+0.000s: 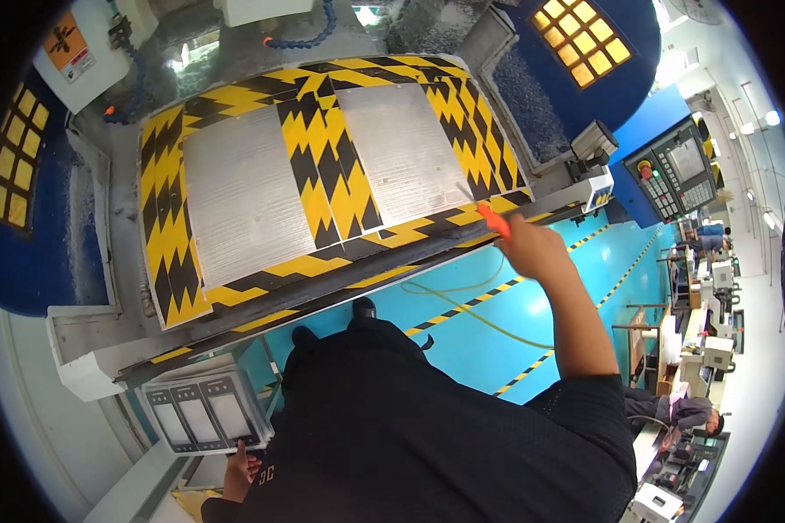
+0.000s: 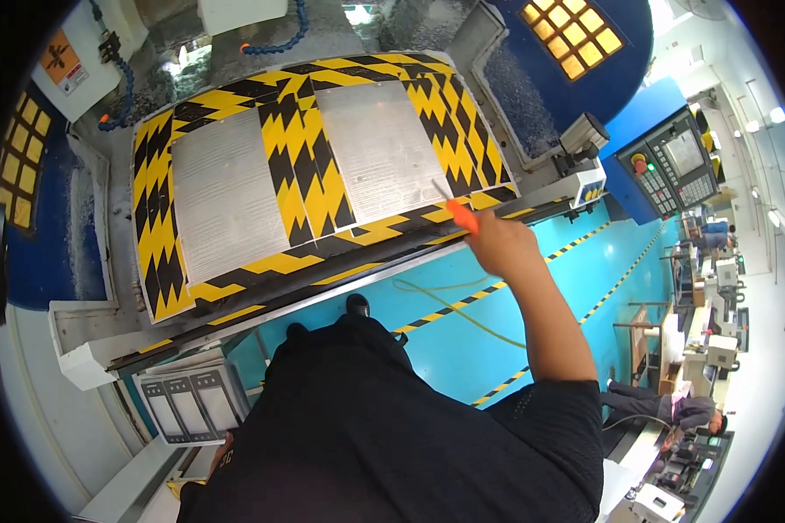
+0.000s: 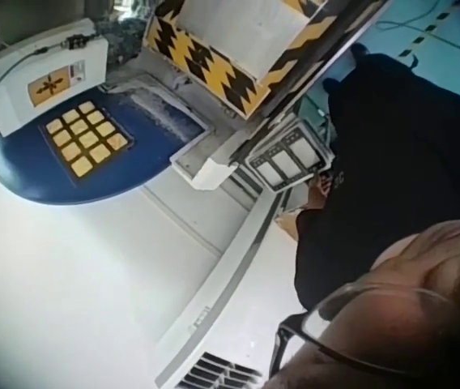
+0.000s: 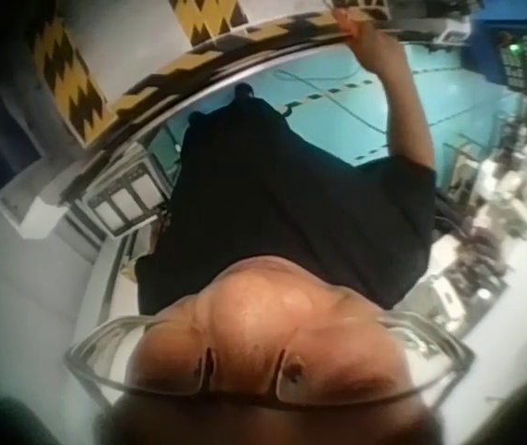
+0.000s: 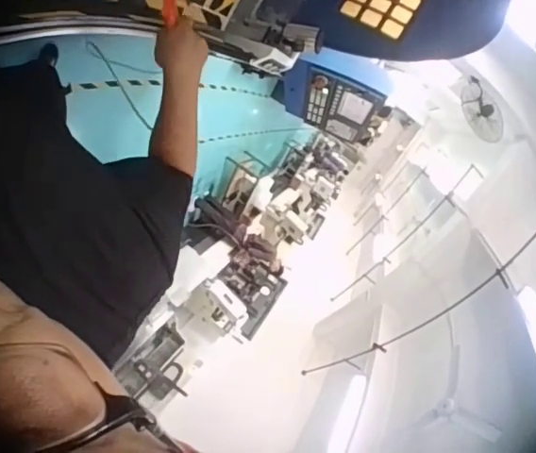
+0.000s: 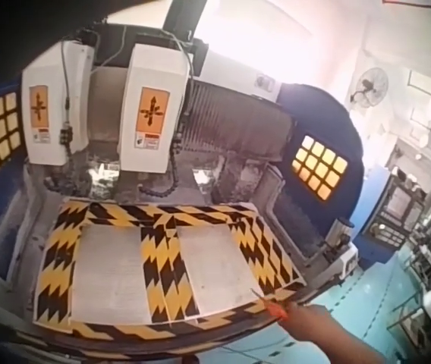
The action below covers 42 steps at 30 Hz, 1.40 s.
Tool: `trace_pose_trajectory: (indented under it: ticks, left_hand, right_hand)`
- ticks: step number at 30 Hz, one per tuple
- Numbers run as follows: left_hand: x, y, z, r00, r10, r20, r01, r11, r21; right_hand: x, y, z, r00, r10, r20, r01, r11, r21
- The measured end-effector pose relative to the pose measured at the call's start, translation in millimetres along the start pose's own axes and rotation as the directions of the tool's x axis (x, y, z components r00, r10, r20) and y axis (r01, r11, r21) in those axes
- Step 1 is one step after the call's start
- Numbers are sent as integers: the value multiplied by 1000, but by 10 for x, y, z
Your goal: The person peels film from a panel, operates a control panel, and uses an air nozzle on a machine. They then place panels onto the machine bed, use the air nozzle again, and move to a desk to write on papers in a blue folder.
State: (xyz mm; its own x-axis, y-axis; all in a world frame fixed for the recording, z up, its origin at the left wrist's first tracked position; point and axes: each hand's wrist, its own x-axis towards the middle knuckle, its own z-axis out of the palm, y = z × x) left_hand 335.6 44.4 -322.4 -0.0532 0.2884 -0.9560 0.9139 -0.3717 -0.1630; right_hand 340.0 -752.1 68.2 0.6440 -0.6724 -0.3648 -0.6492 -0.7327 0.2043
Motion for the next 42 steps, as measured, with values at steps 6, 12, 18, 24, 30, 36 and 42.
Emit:
trace_pose_trajectory:
  ticks: [6,12,18,24,30,36,42]
  left_hand:
    - [166,193,-46,997,43,-63,-32,985,167]
    - [13,277,-113,991,-54,-123,88,954,288]
    - [-228,151,103,997,51,-61,-47,997,64]
    - [-402,31,256,972,222,-79,-222,975,10]
    - [-196,-9,285,983,160,-91,-170,979,-113]
    - [-174,41,328,985,148,-90,-160,977,-140]
    - [-452,-54,446,961,268,-73,-273,959,-78]
  right_hand:
    - [-158,312,61,988,133,80,-135,990,26]
    - [716,-226,68,989,-117,-96,124,989,77]
    - [893,-761,-221,982,-55,-182,109,948,300]
    - [426,-1738,-313,819,-563,112,558,827,69]
    - [787,-2606,-250,810,-568,-142,575,725,379]
    - [332,-2607,-198,787,-610,-88,606,738,298]
    - [995,-816,127,992,-59,-109,93,934,346]
